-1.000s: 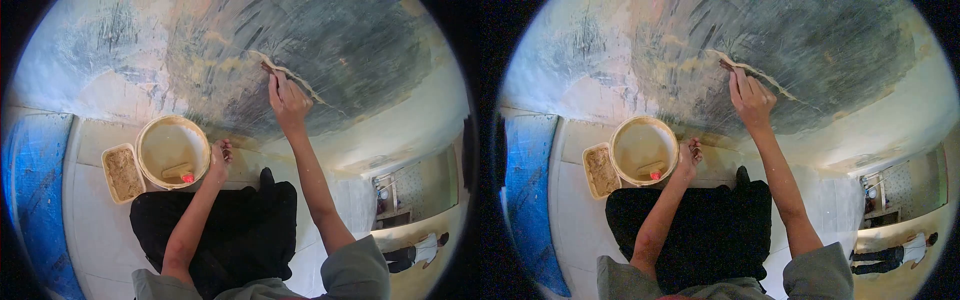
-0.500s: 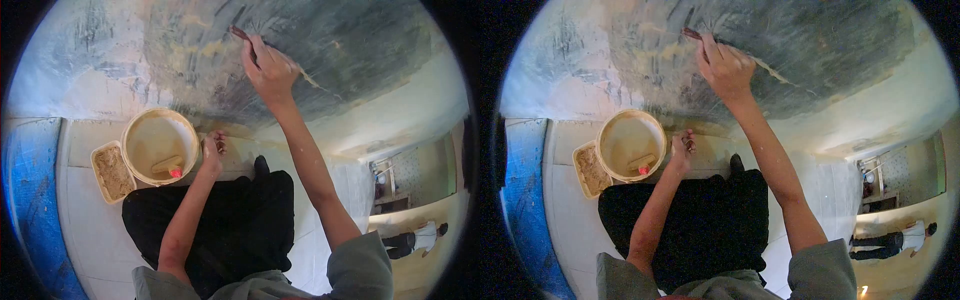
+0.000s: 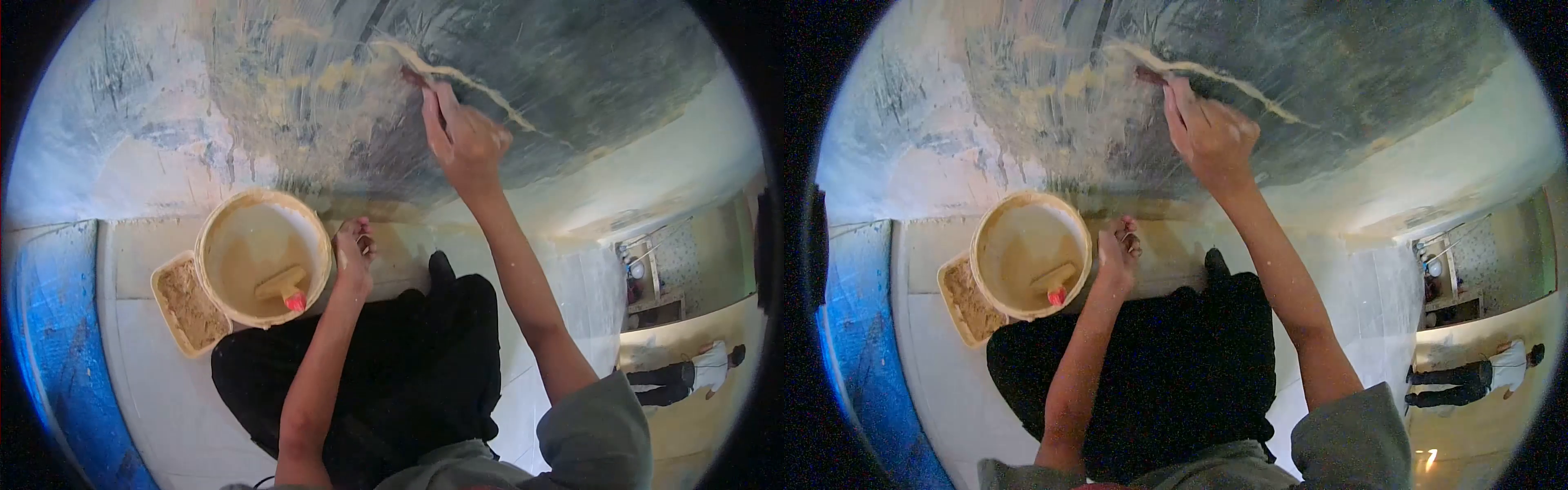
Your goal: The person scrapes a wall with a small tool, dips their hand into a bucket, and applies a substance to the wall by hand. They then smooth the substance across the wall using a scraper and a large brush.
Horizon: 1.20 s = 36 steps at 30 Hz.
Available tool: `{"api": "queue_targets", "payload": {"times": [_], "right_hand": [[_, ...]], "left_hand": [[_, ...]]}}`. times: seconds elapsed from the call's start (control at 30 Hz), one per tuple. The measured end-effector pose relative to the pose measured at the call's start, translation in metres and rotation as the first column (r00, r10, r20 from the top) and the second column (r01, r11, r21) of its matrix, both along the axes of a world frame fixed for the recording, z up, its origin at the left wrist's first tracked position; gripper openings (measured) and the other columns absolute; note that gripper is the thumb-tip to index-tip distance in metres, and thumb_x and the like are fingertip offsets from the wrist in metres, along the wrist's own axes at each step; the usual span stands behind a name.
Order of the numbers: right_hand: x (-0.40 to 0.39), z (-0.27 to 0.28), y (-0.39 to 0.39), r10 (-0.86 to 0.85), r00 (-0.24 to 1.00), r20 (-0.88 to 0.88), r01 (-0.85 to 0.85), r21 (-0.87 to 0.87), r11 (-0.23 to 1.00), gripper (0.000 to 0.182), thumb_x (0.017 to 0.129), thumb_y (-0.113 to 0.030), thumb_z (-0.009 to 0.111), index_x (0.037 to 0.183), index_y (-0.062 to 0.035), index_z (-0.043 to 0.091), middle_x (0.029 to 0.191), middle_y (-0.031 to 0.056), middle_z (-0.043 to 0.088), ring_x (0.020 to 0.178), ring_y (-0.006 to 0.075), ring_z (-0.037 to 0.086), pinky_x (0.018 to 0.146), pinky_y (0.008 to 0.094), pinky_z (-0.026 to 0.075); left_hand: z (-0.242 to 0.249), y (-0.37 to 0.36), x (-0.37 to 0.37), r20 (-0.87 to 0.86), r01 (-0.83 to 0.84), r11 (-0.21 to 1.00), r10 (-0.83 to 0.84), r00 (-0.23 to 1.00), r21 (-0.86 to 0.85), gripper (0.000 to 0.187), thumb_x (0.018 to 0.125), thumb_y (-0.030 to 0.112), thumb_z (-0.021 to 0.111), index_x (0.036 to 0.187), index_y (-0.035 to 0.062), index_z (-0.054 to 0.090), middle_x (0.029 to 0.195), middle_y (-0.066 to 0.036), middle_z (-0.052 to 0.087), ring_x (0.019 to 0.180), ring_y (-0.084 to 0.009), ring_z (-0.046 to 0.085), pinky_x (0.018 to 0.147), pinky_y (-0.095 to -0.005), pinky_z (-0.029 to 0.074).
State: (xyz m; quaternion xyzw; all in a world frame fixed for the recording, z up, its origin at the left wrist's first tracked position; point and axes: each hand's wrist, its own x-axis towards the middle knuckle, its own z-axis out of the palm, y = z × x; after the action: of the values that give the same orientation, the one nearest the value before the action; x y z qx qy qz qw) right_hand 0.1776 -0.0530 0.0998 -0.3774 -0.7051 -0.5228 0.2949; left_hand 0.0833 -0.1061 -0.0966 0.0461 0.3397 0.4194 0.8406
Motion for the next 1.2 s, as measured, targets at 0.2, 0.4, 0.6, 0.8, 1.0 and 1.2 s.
{"api": "queue_targets", "payload": {"times": [0.2, 0.4, 0.6, 0.8, 1.0, 1.2], "right_hand": [[-0.030, 0.021, 0.038, 0.232, 0.972, 0.024, -0.233, 0.063, 0.970, 0.017, 0.072, -0.008, 0.070, 0.088, -0.0069, 0.066, 0.049, -0.0008, 0.050, 0.035, 0.0093, 0.039, 0.035, 0.0220, 0.032], [0.014, 0.001, -0.001, -0.088, 0.994, 0.058, 0.090, -0.023, 0.996, 0.018, 0.071, -0.015, 0.069, 0.088, -0.0116, 0.063, 0.051, -0.0023, 0.051, 0.041, 0.0098, 0.049, 0.040, 0.0226, 0.040], [-0.009, 0.021, 0.013, 0.104, 0.989, 0.100, -0.103, -0.022, 0.994, 0.016, 0.072, -0.008, 0.069, 0.087, -0.0088, 0.064, 0.047, -0.0008, 0.045, 0.035, 0.0109, 0.040, 0.036, 0.0240, 0.033], [-0.006, 0.023, 0.005, 0.042, 0.987, 0.154, -0.040, -0.015, 0.999, 0.017, 0.072, -0.012, 0.068, 0.087, -0.0098, 0.063, 0.057, -0.0013, 0.055, 0.045, 0.0095, 0.051, 0.043, 0.0237, 0.041], [-0.001, 0.020, 0.006, 0.124, 0.990, 0.070, -0.124, -0.007, 0.992, 0.019, 0.071, -0.008, 0.070, 0.089, -0.0074, 0.064, 0.046, 0.0003, 0.043, 0.037, 0.0111, 0.042, 0.038, 0.0246, 0.034], [-0.019, 0.028, 0.018, 0.164, 0.983, 0.087, -0.160, -0.052, 0.986, 0.018, 0.071, -0.008, 0.071, 0.088, -0.0076, 0.065, 0.045, 0.0003, 0.041, 0.036, 0.0112, 0.040, 0.037, 0.0254, 0.033]], "left_hand": [[-0.003, -0.003, 0.007, -0.028, 0.000, 0.993, 0.003, 1.000, 0.116, 0.018, 0.083, 0.023, 0.042, 0.089, 0.0101, 0.053, 0.073, 0.001, 0.047, 0.054, -0.0091, 0.043, 0.051, -0.0240, 0.032], [0.006, -0.004, 0.000, -0.026, 0.029, 1.000, -0.029, 0.999, 0.008, 0.019, 0.082, 0.024, 0.042, 0.088, 0.0095, 0.053, 0.074, 0.000, 0.049, 0.053, -0.0092, 0.043, 0.051, -0.0237, 0.033], [0.019, -0.019, 0.005, 0.007, 0.097, 0.989, -0.099, 0.995, 0.110, 0.016, 0.082, 0.022, 0.044, 0.089, 0.0096, 0.051, 0.073, 0.000, 0.045, 0.052, -0.0106, 0.040, 0.049, -0.0243, 0.033], [0.029, -0.020, -0.004, 0.028, 0.100, 0.990, -0.103, 0.994, 0.099, 0.015, 0.082, 0.021, 0.043, 0.088, 0.0092, 0.050, 0.073, 0.000, 0.045, 0.052, -0.0108, 0.041, 0.049, -0.0252, 0.032], [0.033, -0.021, -0.009, 0.036, 0.132, 0.985, -0.137, 0.990, 0.112, 0.017, 0.083, 0.022, 0.041, 0.090, 0.0093, 0.050, 0.074, -0.001, 0.045, 0.053, -0.0110, 0.041, 0.050, -0.0254, 0.031], [0.031, -0.018, -0.010, 0.010, 0.096, 0.982, -0.099, 0.995, 0.164, 0.020, 0.082, 0.022, 0.040, 0.091, 0.0086, 0.051, 0.076, 0.000, 0.049, 0.052, -0.0094, 0.044, 0.050, -0.0244, 0.033]]}}
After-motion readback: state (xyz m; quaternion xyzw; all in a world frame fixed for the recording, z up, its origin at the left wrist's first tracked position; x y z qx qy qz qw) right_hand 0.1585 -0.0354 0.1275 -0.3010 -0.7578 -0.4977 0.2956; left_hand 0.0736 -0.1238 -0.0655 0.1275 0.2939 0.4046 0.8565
